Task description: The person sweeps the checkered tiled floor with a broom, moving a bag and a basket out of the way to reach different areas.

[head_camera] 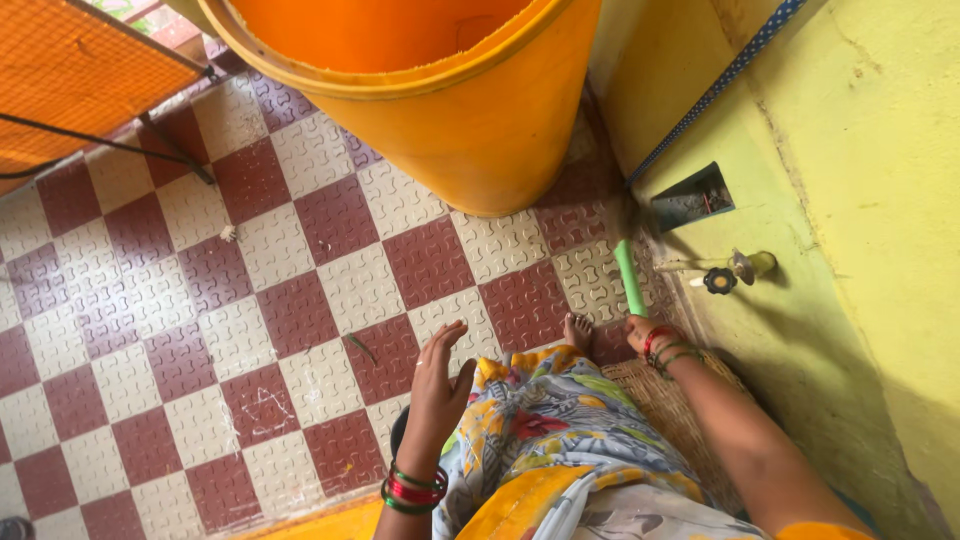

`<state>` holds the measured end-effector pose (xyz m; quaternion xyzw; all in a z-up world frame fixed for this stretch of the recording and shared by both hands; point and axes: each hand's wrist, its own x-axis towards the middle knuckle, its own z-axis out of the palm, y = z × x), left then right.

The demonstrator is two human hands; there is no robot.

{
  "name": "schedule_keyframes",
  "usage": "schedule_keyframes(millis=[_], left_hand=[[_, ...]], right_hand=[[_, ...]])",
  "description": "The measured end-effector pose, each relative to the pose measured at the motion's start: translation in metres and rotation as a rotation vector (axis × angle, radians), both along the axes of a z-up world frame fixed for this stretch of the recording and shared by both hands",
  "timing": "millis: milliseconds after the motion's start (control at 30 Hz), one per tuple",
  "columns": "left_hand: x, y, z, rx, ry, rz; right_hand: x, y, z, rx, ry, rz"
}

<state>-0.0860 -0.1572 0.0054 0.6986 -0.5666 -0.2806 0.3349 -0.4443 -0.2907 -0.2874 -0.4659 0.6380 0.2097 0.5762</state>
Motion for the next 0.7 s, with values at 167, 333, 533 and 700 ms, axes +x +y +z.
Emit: schedule_keyframes(millis=[167, 333, 533, 700], left_hand=[[-0.01, -0.003, 0.0, -0.056, -0.093, 0.008], [-0.018, -0.006, -0.002, -0.077, -0.123, 0.005], [-0.033, -0.007, 0.001, -0.095, -0.107, -0.042], [-0.029, 0.007, 0.001, -0.093, -0.098, -0.022]], right_hand=[[-0.056, 0.023, 0.026, -0.135, 0.173, 0.126], [-0.06, 0.047, 0.024, -0.214, 0.286, 0.252], [-0.052, 0.043, 0.013, -0.187, 0.257, 0.209], [-0.086, 0.074, 0.04, -0.15, 0.225, 0.114]])
